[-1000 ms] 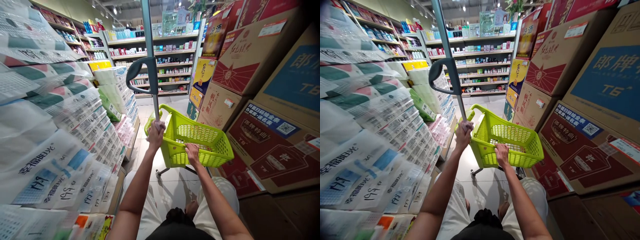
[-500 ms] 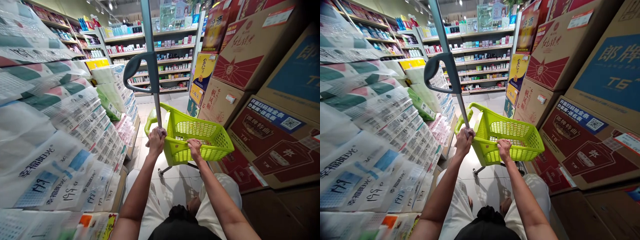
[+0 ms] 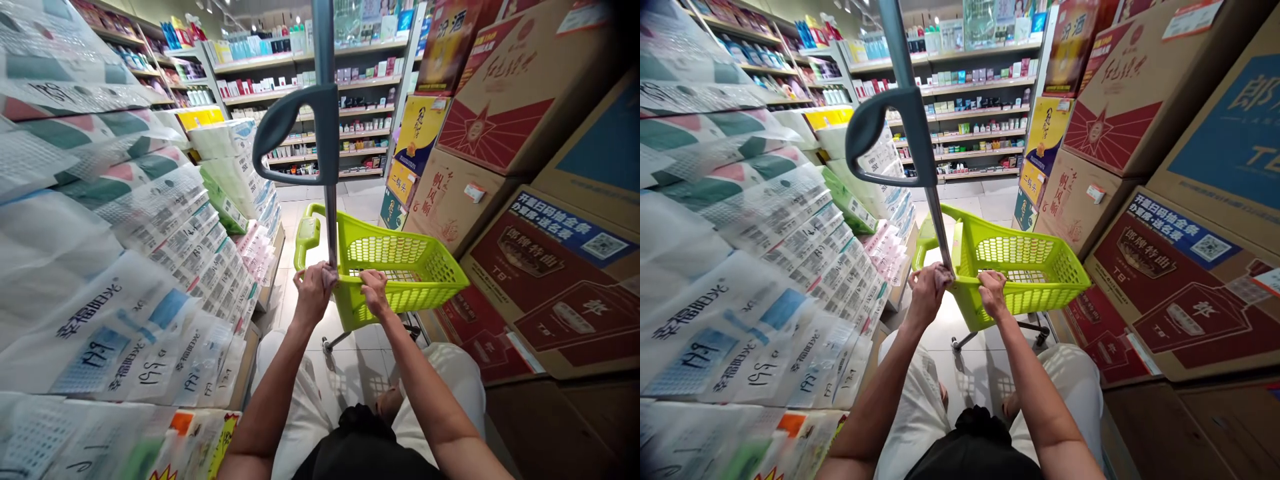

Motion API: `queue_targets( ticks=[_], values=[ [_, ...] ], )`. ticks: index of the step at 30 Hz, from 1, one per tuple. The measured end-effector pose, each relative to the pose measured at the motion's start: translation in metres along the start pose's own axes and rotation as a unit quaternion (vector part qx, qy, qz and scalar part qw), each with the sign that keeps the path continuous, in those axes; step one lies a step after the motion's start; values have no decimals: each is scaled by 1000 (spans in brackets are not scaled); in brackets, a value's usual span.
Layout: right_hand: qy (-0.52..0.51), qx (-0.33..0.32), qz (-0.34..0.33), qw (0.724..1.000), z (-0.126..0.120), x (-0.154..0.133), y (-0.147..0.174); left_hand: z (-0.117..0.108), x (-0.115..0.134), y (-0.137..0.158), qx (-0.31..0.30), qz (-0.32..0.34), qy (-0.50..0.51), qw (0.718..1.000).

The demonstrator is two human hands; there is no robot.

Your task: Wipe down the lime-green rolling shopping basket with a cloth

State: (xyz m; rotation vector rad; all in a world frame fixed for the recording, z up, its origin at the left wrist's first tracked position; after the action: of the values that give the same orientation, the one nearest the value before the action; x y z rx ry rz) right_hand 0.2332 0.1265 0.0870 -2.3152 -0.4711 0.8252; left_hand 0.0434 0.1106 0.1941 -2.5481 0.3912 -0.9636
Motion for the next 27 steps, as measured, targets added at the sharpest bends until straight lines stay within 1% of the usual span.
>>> queue_targets(
  ticks=[2,4,5,6,7,8,10,12,14,15,16,18,20,22,24,26,27],
  values=[
    [-9,6,-4,1000,-1,3,0,-17,-14,-1,32,-9,-13,999],
    [-10,12,-10,1000,-5,7,2,-37,-31,-7,107,-64,-6,992],
    [-8,15,-12,1000,-7,9,2,-44,-38,-10,142,-95,-3,985],
    [-5,18,-11,1000,-9,12,3,-48,-42,-12,163,-116,-1,980],
    [-4,21,-9,1000,-11,14,3,-47,-41,-13,166,-123,0,978],
    [-5,25,-6,1000,-13,16,3,-42,-35,-12,152,-114,0,982],
    [-9,34,1,999,-17,21,3,-26,-15,-3,102,-59,2,993],
    [-13,44,7,999,-20,27,4,-11,7,10,66,4,4,998],
    [-15,50,12,999,-23,31,6,-3,17,18,53,42,7,998],
    [-15,51,13,999,-24,32,6,-2,16,17,57,43,13,997],
    [-15,48,12,999,-24,32,6,-4,10,13,71,34,25,997],
    [-6,35,8,999,-21,28,6,-12,-11,-1,113,-7,62,992],
    [14,15,7,1000,-14,20,3,-20,-37,-15,158,-54,108,980],
    [37,-10,-1,999,-6,9,-1,-24,-57,-23,198,-96,137,966],
    [49,-46,-36,997,1,-1,-6,-25,-69,-17,241,-133,138,951],
    [45,-93,-92,990,3,-5,-9,-24,-71,0,283,-149,118,940],
    [42,-115,-114,986,1,-2,-9,-23,-69,13,300,-146,106,937]
  ],
)
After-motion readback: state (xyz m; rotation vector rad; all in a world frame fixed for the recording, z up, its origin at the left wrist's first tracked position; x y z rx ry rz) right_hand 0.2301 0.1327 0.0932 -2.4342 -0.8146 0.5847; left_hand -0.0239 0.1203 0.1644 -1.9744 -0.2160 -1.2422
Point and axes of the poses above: each hand's wrist, its own y-axis away from the middle knuckle, its own z-axis out of the palm, x = y × z, the point moved 6 cm from there along -y, towards the middle knuckle, and after that the axes turned 14 degrees about -z, right-handed, at the moved point
